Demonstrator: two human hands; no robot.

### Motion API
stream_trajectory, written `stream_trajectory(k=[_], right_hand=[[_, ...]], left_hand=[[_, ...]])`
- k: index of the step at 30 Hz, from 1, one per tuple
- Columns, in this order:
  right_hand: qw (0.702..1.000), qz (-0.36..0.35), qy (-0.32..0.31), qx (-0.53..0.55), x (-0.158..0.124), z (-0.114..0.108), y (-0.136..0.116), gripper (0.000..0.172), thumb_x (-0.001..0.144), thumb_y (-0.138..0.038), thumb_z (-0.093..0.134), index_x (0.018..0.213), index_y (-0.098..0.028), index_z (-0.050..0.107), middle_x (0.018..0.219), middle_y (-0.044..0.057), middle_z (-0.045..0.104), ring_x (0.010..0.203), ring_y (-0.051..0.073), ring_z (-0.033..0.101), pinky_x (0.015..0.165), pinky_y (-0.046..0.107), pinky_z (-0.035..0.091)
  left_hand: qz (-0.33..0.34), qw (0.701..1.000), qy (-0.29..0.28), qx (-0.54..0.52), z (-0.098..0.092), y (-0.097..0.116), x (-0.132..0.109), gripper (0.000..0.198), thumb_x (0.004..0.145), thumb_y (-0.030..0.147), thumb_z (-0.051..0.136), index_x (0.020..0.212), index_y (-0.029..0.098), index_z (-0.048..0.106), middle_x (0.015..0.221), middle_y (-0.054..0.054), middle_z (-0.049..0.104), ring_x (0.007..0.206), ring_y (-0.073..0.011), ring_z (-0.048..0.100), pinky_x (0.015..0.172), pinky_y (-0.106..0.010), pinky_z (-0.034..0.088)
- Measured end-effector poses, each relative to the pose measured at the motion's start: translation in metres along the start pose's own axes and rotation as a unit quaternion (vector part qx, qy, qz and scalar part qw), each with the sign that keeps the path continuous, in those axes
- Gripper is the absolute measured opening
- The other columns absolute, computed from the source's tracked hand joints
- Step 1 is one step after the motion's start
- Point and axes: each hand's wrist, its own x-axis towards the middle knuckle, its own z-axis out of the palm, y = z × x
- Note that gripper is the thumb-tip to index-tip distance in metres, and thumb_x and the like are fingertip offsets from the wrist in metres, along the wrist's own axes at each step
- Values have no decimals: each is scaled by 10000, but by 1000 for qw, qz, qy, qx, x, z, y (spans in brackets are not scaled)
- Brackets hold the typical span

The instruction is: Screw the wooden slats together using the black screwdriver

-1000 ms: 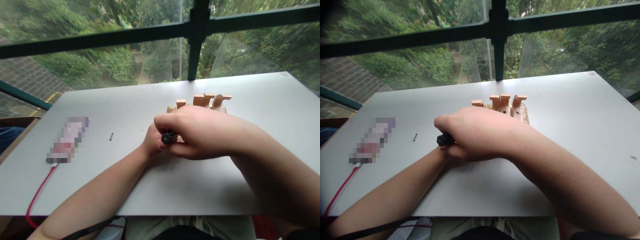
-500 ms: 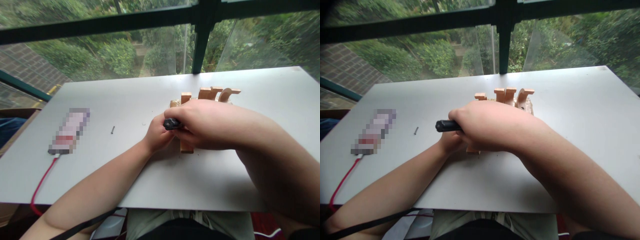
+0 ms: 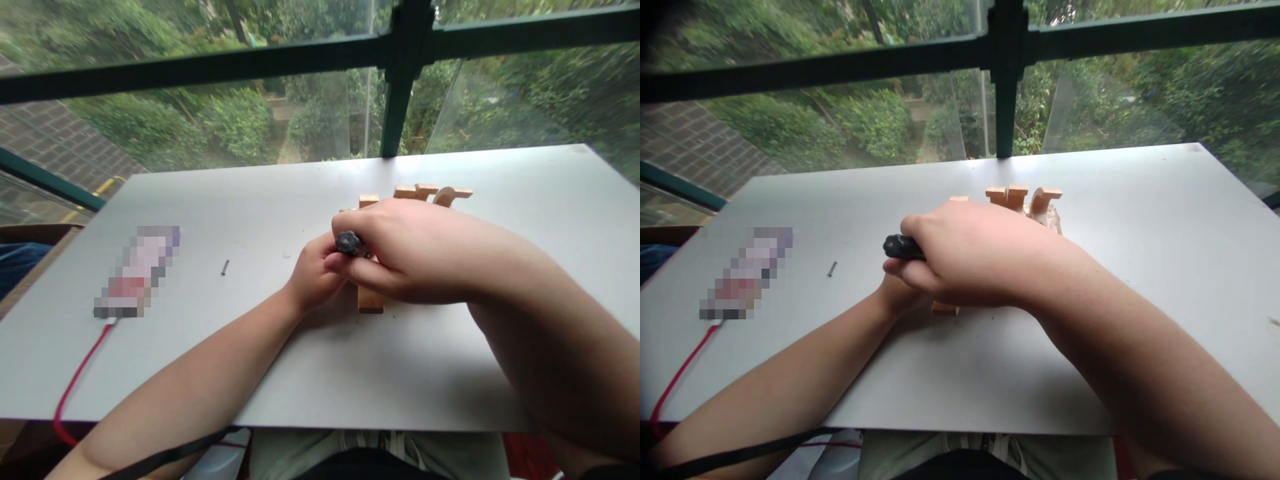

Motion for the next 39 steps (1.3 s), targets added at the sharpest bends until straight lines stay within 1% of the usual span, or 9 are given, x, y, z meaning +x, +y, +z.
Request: stream_trajectory(k=[3,5,7,9,12,16,23,30,39], right_hand=[[997,-4,81,-12,2,2,0,178,869,-339,495,941,-197,574,757,18,603,649,154,512,597,277,293],[992,-4,129,-11,3,3,1,188,841,-260,518,1017,-204,550,819,10,613,695,155,534,619,271,315],[989,-4,146,-7,3,3,1,196,828,-216,516,1023,-216,536,831,-1,609,704,148,534,623,266,321],[991,-9,134,-1,3,3,1,139,831,-214,510,967,-224,536,793,-9,595,677,139,518,606,264,310],[994,-22,102,12,2,2,1,62,841,-223,505,898,-226,530,740,-14,576,625,127,486,575,267,282],[996,-27,83,23,0,3,0,73,845,-196,508,904,-237,519,738,-17,577,606,118,474,565,271,269],[996,-27,82,32,0,3,-1,73,859,-187,487,911,-232,511,753,-7,589,631,130,496,570,275,291],[995,-28,84,37,0,3,-2,108,852,-174,478,937,-234,509,727,-11,572,628,136,502,561,275,297],[995,-38,91,33,-1,4,0,144,819,-128,484,921,-230,492,700,-20,553,601,127,475,543,276,277]], left_hand=[[56,998,7,10,0,-3,0,163,865,306,601,902,158,660,894,-48,701,849,-190,642,760,-277,515],[61,998,10,20,0,-5,0,136,859,269,593,869,149,657,812,-32,684,764,-169,624,698,-260,502],[50,998,11,26,0,-6,0,121,848,249,596,823,144,651,716,-12,649,674,-146,590,634,-246,479],[40,999,14,27,0,-7,0,123,841,247,602,792,143,647,685,-7,636,644,-141,577,609,-244,467],[49,998,21,29,1,-8,0,131,838,256,608,782,143,642,736,-25,665,694,-160,607,643,-259,484],[58,998,23,33,0,-10,-1,124,835,270,624,820,148,640,806,-45,685,756,-181,629,691,-283,501],[57,998,24,27,1,-12,-2,153,836,290,641,905,154,661,878,-49,704,826,-194,652,731,-285,513],[56,997,9,47,-1,-3,-1,174,850,263,608,963,157,687,957,-54,722,914,-221,667,769,-286,530],[54,997,7,54,-1,-2,0,192,841,263,607,968,144,686,928,-57,718,868,-210,663,721,-273,524]])
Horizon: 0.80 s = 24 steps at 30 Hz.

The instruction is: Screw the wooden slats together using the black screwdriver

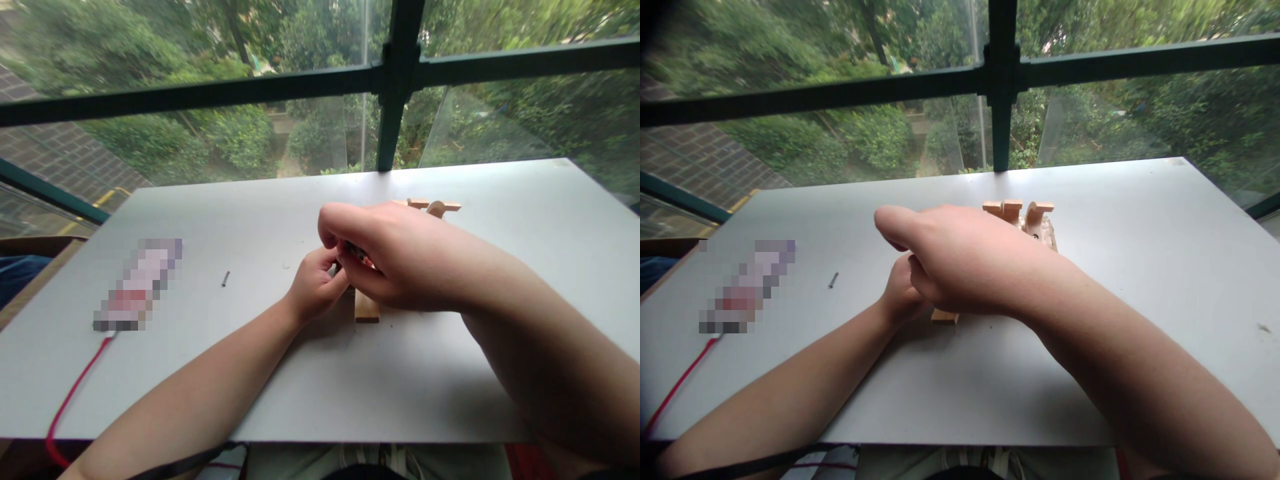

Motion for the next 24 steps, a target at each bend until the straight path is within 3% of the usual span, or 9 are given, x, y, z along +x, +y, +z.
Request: stream_trajectory(k=[6,16,24], right_hand=[[1000,-1,-4,7,-1,0,1,148,813,-127,486,915,-233,468,707,-23,550,603,121,471,549,266,268],[1000,18,-18,15,0,-2,-1,193,775,-125,528,914,-245,468,731,-19,555,622,135,460,560,268,263],[1000,10,-7,5,2,-1,-1,121,797,-144,497,861,-244,471,714,-21,537,598,134,425,547,277,236]], left_hand=[[-11,1000,1,5,0,-1,-1,189,829,271,618,957,146,677,871,-41,701,798,-184,641,677,-256,510],[-25,1000,7,15,0,-7,-3,182,820,318,622,758,147,618,713,-19,644,665,-151,580,613,-250,474],[-25,1000,5,19,1,-9,-3,229,838,321,599,680,155,593,642,-12,611,630,-143,550,585,-245,452]])
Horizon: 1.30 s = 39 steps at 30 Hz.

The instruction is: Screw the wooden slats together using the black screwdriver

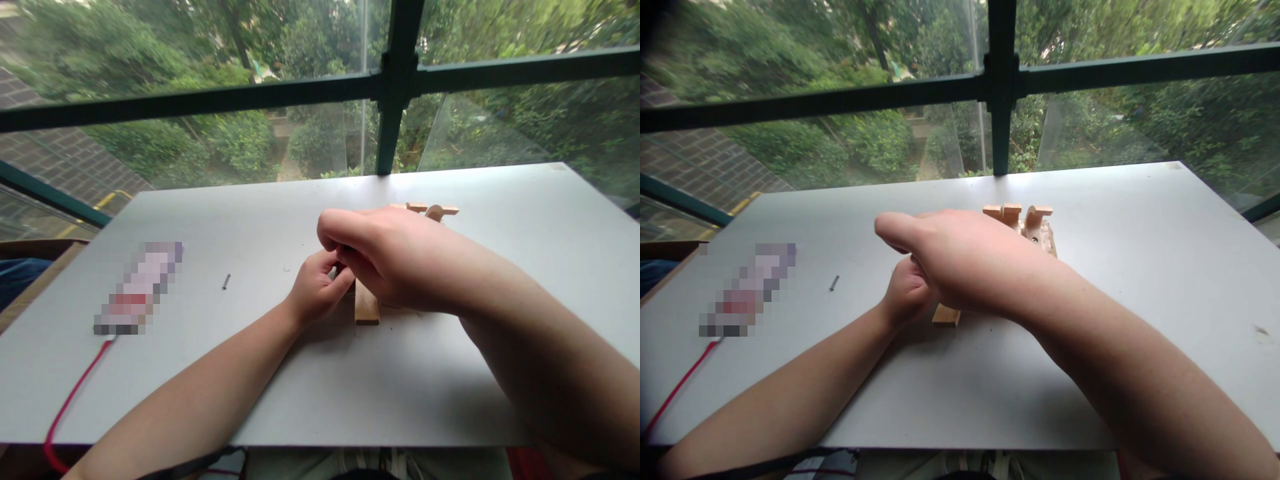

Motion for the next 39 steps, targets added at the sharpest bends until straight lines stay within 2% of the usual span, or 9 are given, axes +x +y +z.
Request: stream_trajectory(k=[5,10,17,20,24,28,39], right_hand=[[999,31,22,-16,-1,0,2,97,829,-187,496,908,-243,491,727,-9,555,595,140,434,560,280,243],[998,62,23,-1,-3,-2,2,165,840,-182,477,997,-225,502,789,16,610,659,163,508,600,286,310],[996,81,39,-12,-3,0,8,284,850,-201,495,1132,-230,476,807,31,624,673,175,524,594,284,312],[994,87,57,-37,-2,0,9,223,856,-233,499,1078,-241,483,766,13,604,630,158,492,571,275,284],[993,89,53,-54,1,-2,7,95,837,-285,535,900,-241,480,673,-18,545,572,132,434,538,269,244],[993,85,56,-57,1,-4,4,150,824,-309,548,778,-231,429,629,-28,500,546,117,377,508,268,203],[996,74,48,-34,1,-2,3,87,825,-295,533,798,-228,485,652,-20,532,569,123,415,527,267,233]], left_hand=[[1,999,-1,-32,1,2,0,204,863,312,575,737,158,619,644,-4,598,622,-133,539,602,-244,458],[6,998,17,-52,2,4,-1,137,857,277,587,857,154,648,738,-15,639,697,-145,573,635,-243,470],[2,996,-10,-87,2,8,2,164,870,267,570,965,168,659,860,-41,685,750,-150,605,704,-253,494],[1,995,-17,-94,1,8,3,180,877,281,553,967,162,654,847,-47,681,740,-152,606,692,-252,495],[8,997,-16,-81,0,8,2,153,873,268,549,910,156,647,802,-34,671,713,-143,600,668,-239,485],[6,998,-19,-60,0,8,2,145,872,254,545,899,152,644,757,-19,652,690,-135,582,641,-227,471],[2,999,-21,-41,-1,8,2,163,867,274,548,908,157,654,762,-22,654,703,-149,582,656,-244,477]])
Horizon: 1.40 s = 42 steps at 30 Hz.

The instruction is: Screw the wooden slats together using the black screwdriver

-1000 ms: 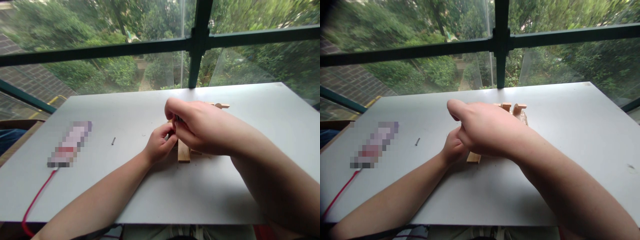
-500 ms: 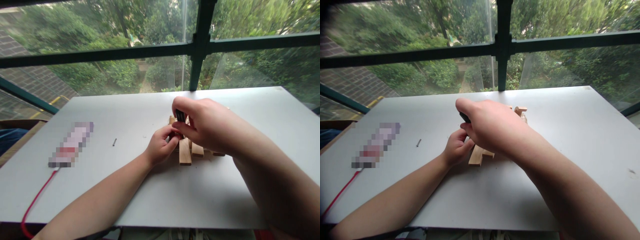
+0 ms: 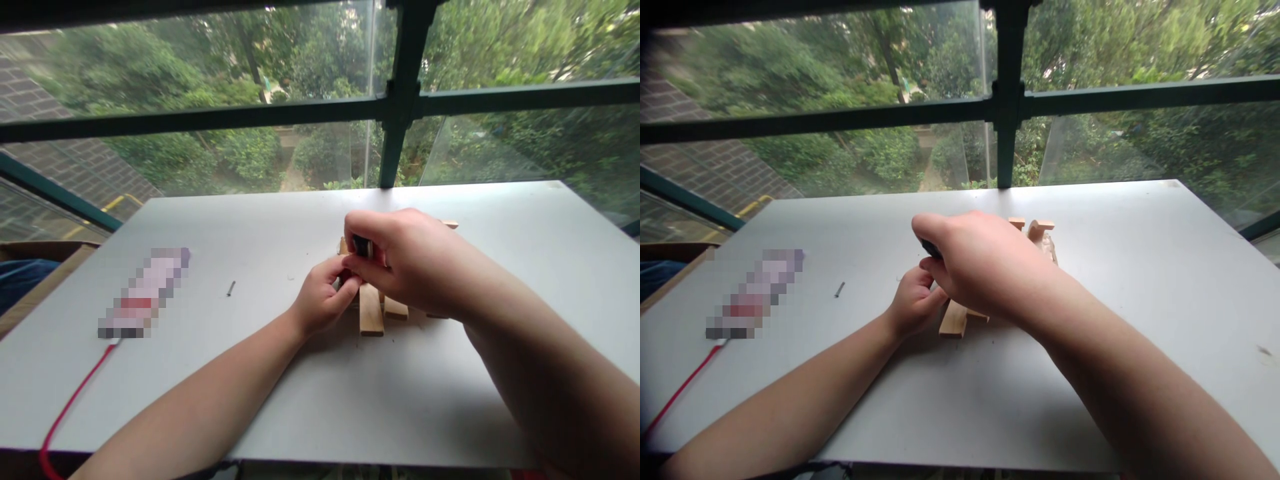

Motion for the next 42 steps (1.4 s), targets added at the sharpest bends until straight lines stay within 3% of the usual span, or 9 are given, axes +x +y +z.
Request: stream_trajectory(k=[3,6,12,22,32,37,42], right_hand=[[1000,-1,0,19,0,2,2,45,829,-255,517,868,-234,521,700,-16,571,593,124,444,542,262,255],[999,-13,-17,43,-1,2,2,129,842,-225,483,950,-243,551,772,-5,607,630,129,477,560,260,274],[997,-22,-56,49,-4,-4,-1,139,834,-194,454,940,-213,541,781,16,617,658,146,501,577,268,285],[998,-11,-62,12,-9,-4,5,401,832,-165,488,1220,-265,508,907,32,685,794,190,591,653,279,343],[999,7,-43,-32,-8,-7,0,215,873,-228,483,1046,-298,591,855,0,690,753,167,591,585,257,296],[998,18,-46,-42,-7,-7,0,97,876,-310,511,907,-271,594,708,-21,626,610,129,519,537,255,256],[998,22,-28,-51,-5,-5,1,161,862,-363,540,766,-235,527,664,-27,567,553,107,436,506,254,209]], left_hand=[[2,1000,7,6,0,-1,-1,138,866,263,551,879,160,642,769,-17,645,709,-144,575,658,-239,472],[-3,1000,12,14,0,0,-1,117,857,253,557,835,161,627,757,-8,625,702,-138,554,655,-236,466],[-18,1000,0,-7,-1,2,0,123,862,259,558,887,161,628,777,-14,631,722,-145,559,644,-236,461],[-28,998,-23,-43,-1,5,1,112,880,190,517,887,164,626,851,-15,655,757,-131,574,708,-234,461],[-36,998,-32,-43,-2,6,2,119,886,211,517,885,153,620,863,-20,650,767,-133,563,724,-234,456],[-26,998,-23,-45,-1,5,1,119,879,207,530,909,159,634,865,-14,648,782,-136,573,730,-231,453],[-27,998,-20,-44,-1,4,0,121,878,215,534,925,163,633,870,-14,651,789,-139,575,745,-239,456]])
